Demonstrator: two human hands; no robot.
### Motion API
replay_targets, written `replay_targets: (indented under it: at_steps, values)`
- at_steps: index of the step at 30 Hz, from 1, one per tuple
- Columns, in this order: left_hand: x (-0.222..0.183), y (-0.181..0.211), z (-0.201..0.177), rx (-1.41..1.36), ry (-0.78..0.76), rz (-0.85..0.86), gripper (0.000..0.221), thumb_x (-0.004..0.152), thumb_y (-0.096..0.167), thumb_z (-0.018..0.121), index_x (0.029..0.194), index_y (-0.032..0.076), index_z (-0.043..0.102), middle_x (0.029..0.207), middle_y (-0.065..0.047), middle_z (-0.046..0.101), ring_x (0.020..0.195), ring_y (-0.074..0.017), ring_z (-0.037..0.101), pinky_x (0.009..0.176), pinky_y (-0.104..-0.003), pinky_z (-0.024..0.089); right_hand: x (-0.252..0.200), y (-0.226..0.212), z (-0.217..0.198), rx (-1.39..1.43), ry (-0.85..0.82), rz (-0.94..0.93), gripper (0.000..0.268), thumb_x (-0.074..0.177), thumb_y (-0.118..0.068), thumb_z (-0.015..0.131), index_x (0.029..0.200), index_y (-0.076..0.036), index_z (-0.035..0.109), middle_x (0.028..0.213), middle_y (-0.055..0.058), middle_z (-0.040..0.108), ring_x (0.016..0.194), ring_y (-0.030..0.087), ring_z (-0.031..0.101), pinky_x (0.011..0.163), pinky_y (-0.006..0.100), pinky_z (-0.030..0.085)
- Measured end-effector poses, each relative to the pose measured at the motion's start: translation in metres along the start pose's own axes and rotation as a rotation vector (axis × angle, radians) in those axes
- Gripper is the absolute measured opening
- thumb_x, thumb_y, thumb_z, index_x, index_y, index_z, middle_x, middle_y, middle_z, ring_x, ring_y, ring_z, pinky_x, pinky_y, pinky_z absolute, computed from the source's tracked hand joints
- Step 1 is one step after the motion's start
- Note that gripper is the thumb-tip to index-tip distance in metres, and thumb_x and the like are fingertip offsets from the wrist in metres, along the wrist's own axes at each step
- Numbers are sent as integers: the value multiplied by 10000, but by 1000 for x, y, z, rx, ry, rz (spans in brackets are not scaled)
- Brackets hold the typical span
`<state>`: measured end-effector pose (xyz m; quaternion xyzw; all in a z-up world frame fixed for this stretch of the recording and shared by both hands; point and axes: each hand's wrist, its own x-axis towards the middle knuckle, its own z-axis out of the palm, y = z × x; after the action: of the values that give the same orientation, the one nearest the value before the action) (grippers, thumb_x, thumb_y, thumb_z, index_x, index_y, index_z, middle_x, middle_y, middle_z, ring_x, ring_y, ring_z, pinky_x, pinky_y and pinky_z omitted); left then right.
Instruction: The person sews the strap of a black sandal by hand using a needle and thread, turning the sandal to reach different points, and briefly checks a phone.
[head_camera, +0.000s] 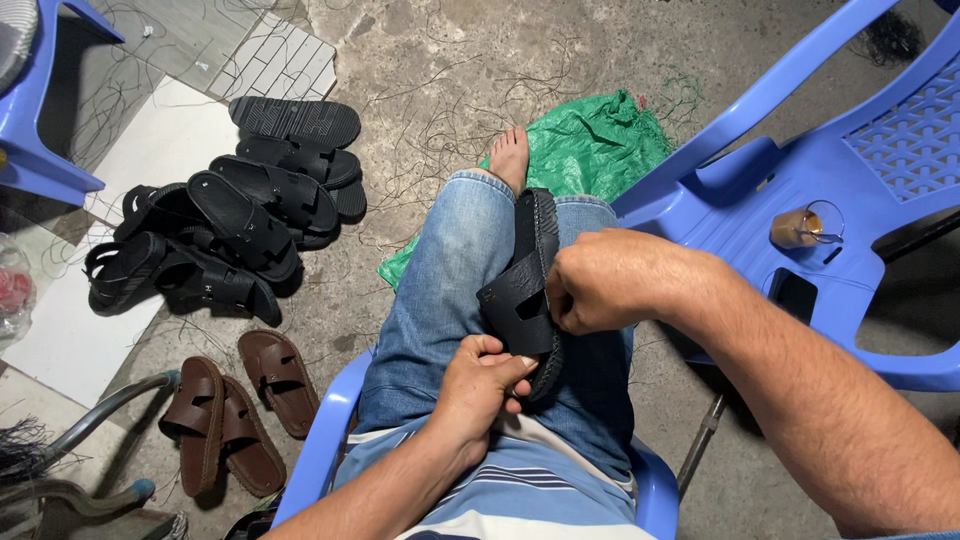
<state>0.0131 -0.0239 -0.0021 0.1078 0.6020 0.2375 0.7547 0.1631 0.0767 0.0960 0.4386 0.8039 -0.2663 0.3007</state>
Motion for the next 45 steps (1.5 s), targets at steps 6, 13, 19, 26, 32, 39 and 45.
replay_targets:
  at_steps: [6,13,19,26,32,39,45]
  values:
    - [-4,-5,-4,-128,-120,18,376,741,12,682,949,138,396,651,-44,516,449,-94,474,304,-182,273,-14,-1,26,54,123,49,140,714,-350,565,783,-294,673,731,-40,677,712,255,637,561,425,471]
    - [-4,1,-18,247,-40,185,358,769,41,666,1008,124,412,712,-93,600,384,-175,508,351,-286,397,-34,-7,75,-171,468,-58,73,841,-276,528,845,-214,567,751,23,489,628,255,583,447,414,481]
    - [-23,23,-35,835,68,393,323,718,306,674,994,237,523,879,108,719,880,-58,670,811,-254,452,-86,8,27,47,221,341,498,822,-366,501,1260,-593,439,873,-51,497,768,190,608,573,407,501]
    - [-45,44,-10,1029,-19,784,515,695,388,733,1165,284,550,1063,16,500,582,-152,567,647,-363,502,-86,0,40,6,436,223,495,822,-357,504,1265,-562,420,858,-18,484,666,232,600,403,460,467]
    - [-22,41,0,940,-132,1009,135,820,282,614,917,232,693,899,15,551,805,-133,611,694,-299,484,-75,2,51,133,527,76,463,803,-305,541,1246,-437,516,867,-23,546,707,218,610,511,416,499]
    - [-16,34,-14,724,-217,1066,93,829,197,601,877,128,640,877,-35,571,878,-155,561,803,-273,440,-35,-13,88,1052,596,-41,178,829,-298,592,807,-132,652,670,-28,626,613,51,534,551,206,405]
    - [-23,26,-22,836,-240,1102,102,843,219,568,897,176,644,1117,-133,510,995,-194,574,774,-321,455,-24,-13,104,559,630,138,252,823,-409,593,730,-182,650,642,-32,533,627,149,568,569,323,424]
